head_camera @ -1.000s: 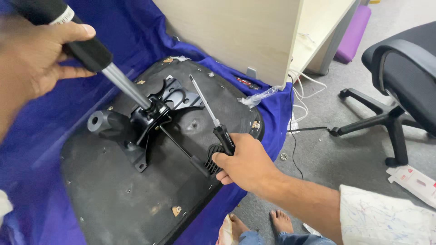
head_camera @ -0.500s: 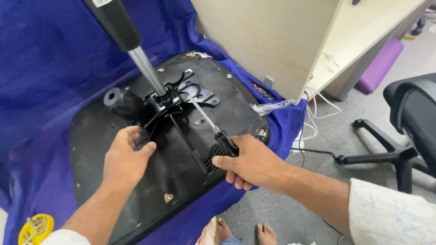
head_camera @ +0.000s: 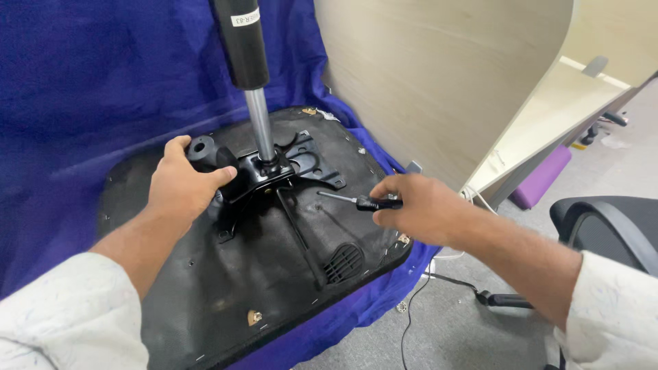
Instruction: The person uses a screwdriver to fasten screws into the underside of an overturned chair seat, securing the seat to the central metal base. The person repeatedly picks up screws from a yellow container and tightens them into the seat frame.
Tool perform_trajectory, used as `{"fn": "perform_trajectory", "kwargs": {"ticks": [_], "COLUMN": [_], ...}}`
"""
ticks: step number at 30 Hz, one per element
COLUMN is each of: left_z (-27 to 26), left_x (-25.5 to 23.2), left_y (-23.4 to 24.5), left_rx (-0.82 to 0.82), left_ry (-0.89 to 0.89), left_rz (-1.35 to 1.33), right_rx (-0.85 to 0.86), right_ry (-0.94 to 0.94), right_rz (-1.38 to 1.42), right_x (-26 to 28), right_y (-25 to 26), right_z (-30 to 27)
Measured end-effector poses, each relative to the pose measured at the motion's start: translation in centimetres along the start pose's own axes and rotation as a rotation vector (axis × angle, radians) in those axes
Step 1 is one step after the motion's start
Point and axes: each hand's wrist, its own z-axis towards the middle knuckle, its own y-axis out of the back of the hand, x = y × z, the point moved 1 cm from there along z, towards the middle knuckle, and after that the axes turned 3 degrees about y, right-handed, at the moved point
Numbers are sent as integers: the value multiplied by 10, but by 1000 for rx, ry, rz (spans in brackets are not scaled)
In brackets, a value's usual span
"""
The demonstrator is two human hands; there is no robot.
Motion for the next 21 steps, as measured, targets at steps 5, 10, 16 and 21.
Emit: {"fn": "perform_trajectory", "kwargs": {"ticks": [5,10,16,21], "left_z": [21,28,31,26], "left_x": [-4,1,10,22], "left_y": [-3,2,14,31], "left_rx": [160,176,191,265], "left_ry": [84,-22,-110,-28], "left_rz": [-67,-42,25,16], "right_rx": [-40,-72,-101,-116], "right_ry": [31,26,-11,20], "right_rz": [-117,-107,-79,-55], "right_x": [16,35,39,46], "right_y": [21,19,7,-2], "right_z": [25,21,5,-3]}}
